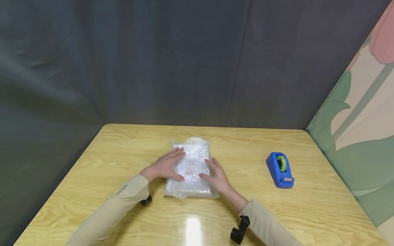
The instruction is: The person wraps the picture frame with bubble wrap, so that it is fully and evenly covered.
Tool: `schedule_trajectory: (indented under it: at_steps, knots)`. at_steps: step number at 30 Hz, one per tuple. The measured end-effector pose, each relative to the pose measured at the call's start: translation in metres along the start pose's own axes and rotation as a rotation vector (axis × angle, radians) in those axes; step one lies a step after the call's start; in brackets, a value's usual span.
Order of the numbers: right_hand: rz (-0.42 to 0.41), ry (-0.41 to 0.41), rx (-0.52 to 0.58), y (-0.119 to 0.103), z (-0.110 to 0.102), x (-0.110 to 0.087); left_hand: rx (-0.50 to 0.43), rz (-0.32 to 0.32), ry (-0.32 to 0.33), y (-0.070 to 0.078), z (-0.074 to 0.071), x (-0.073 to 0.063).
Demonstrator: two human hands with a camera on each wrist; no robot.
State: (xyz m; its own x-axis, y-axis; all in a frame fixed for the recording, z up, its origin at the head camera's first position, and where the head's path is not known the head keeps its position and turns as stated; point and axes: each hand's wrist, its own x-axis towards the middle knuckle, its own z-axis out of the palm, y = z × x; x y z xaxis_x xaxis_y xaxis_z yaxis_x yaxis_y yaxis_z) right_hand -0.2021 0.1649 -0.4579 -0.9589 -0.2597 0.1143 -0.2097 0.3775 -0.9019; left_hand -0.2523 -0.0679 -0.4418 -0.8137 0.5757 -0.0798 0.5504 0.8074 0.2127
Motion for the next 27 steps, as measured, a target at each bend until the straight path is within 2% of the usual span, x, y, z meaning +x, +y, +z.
schedule_trajectory:
  at_steps: [3, 6, 9, 11, 15, 17, 19, 27]
  knots:
    - [0.034, -0.025, 0.047, 0.006, 0.005, -0.007, 0.003, 0.006, 0.039, 0.006, -0.003, -0.007]
    - [0.036, 0.0, 0.07, 0.01, 0.011, -0.009, 0.015, 0.015, 0.118, 0.015, -0.002, -0.019]
    - [0.043, 0.032, 0.09, 0.011, 0.016, -0.01, -0.022, -0.03, 0.19, 0.023, 0.001, -0.036]
    - [0.054, 0.042, 0.103, 0.011, 0.018, -0.01, -0.089, -0.096, 0.199, 0.027, 0.003, -0.048]
    - [0.066, 0.057, 0.113, 0.007, 0.021, -0.009, -0.309, -0.193, 0.151, 0.029, 0.008, -0.064]
    - [0.066, 0.067, 0.094, 0.005, 0.022, -0.007, -0.392, -0.195, 0.129, 0.027, 0.01, -0.066]
    - [0.066, 0.073, 0.069, 0.004, 0.024, -0.004, -0.436, -0.181, 0.123, 0.024, 0.011, -0.065]
    - [0.054, 0.039, 0.001, 0.003, 0.028, 0.014, -0.457, -0.166, 0.137, 0.004, 0.009, -0.05]
